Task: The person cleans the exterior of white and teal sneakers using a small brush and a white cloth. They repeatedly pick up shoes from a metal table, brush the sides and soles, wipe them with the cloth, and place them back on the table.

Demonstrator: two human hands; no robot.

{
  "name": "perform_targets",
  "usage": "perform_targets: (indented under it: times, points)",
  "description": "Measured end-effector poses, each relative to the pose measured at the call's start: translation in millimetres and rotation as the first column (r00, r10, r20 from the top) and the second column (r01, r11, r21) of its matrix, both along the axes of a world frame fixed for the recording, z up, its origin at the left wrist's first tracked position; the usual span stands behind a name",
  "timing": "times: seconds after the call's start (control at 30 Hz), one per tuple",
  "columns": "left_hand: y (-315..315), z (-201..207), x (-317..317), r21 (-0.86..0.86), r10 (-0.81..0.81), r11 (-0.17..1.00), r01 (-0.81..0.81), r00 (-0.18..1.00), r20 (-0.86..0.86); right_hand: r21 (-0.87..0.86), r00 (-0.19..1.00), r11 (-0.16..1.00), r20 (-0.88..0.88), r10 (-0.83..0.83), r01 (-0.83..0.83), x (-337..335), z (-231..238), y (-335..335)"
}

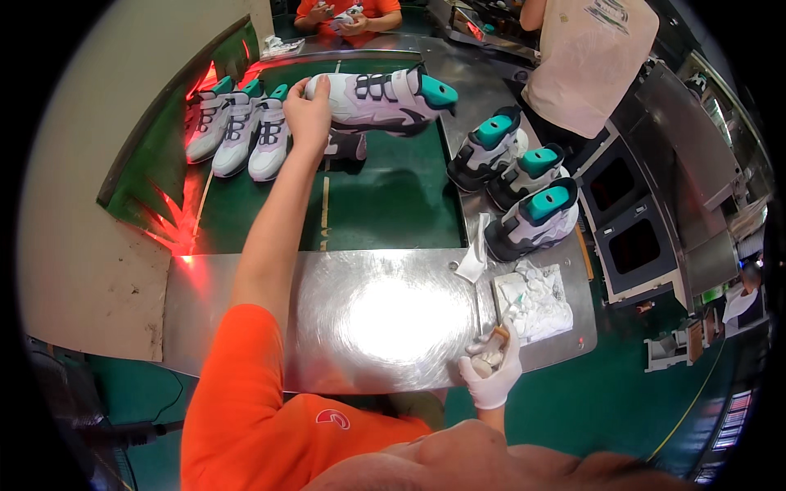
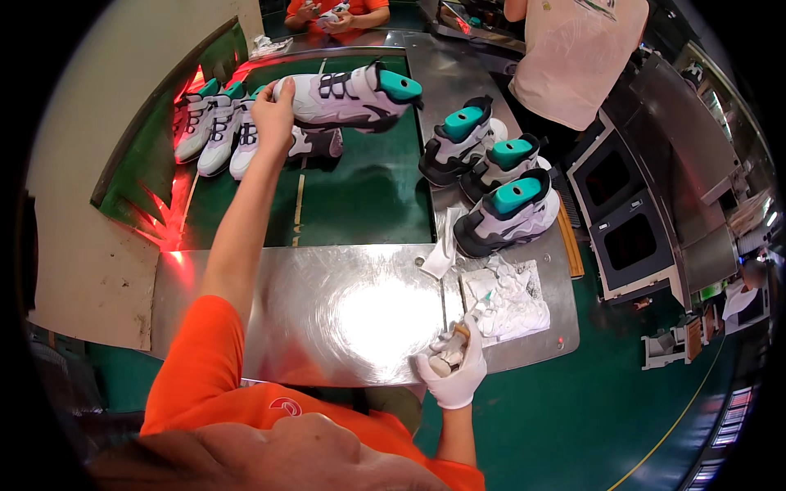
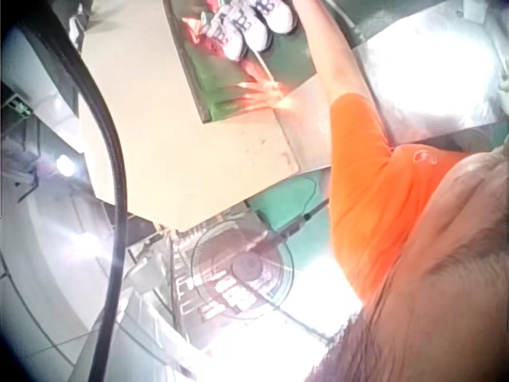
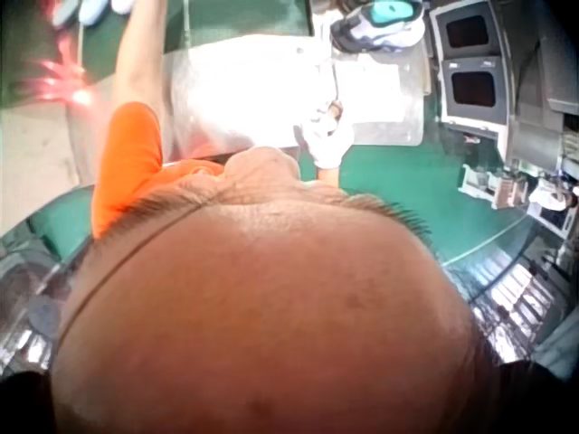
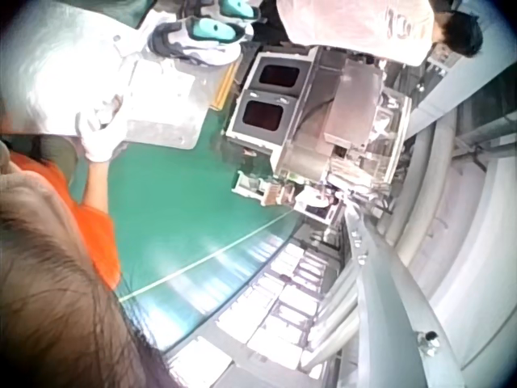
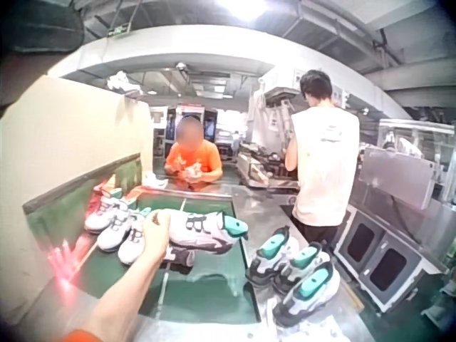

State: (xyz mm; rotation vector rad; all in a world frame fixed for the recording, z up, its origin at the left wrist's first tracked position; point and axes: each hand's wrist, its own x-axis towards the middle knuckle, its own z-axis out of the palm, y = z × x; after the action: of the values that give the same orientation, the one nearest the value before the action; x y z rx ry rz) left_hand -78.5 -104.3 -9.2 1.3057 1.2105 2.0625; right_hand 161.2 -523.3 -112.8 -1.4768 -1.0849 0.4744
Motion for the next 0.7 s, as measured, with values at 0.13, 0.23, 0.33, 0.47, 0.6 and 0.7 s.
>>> perform_targets:
  times: [0.13,0.23,0.33,0.47,0.6,0.7]
  points:
    - [-14.0,4.5,19.9,0.305,0.350,0.932,-0.196,0.711,-0.610,0.009,0.987,1.000,0.158,-0.015,0.014,4.8,1.1,0.9]
    - [-54.1,33.8,28.2,0.350,0.176,0.922,0.164,0.627,-0.759,-0.004,0.988,1.000,0.157,0.004,-0.004,6.7,0.7,5.0]
    - [-115.6,71.4,29.0,0.217,-0.056,0.886,0.410,0.559,-0.827,0.018,0.987,1.000,0.159,-0.016,0.014,6.4,1.1,4.5]
    - [-176.2,101.9,10.7,-0.098,-0.548,0.727,0.680,0.488,-0.679,-0.164,0.996,0.986,-0.088,0.007,-0.021,4.8,12.2,1.3]
    - [-222.5,87.7,19.2,-0.359,-0.844,0.410,0.838,0.199,-0.498,0.032,0.967,0.999,-0.254,0.004,0.004,-6.5,41.8,-10.1]
    - [-243.2,83.6,39.4,-0.443,-0.940,0.238,0.864,0.089,-0.331,-0.353,0.989,0.934,-0.148,0.013,-0.065,11.7,65.1,-20.9]
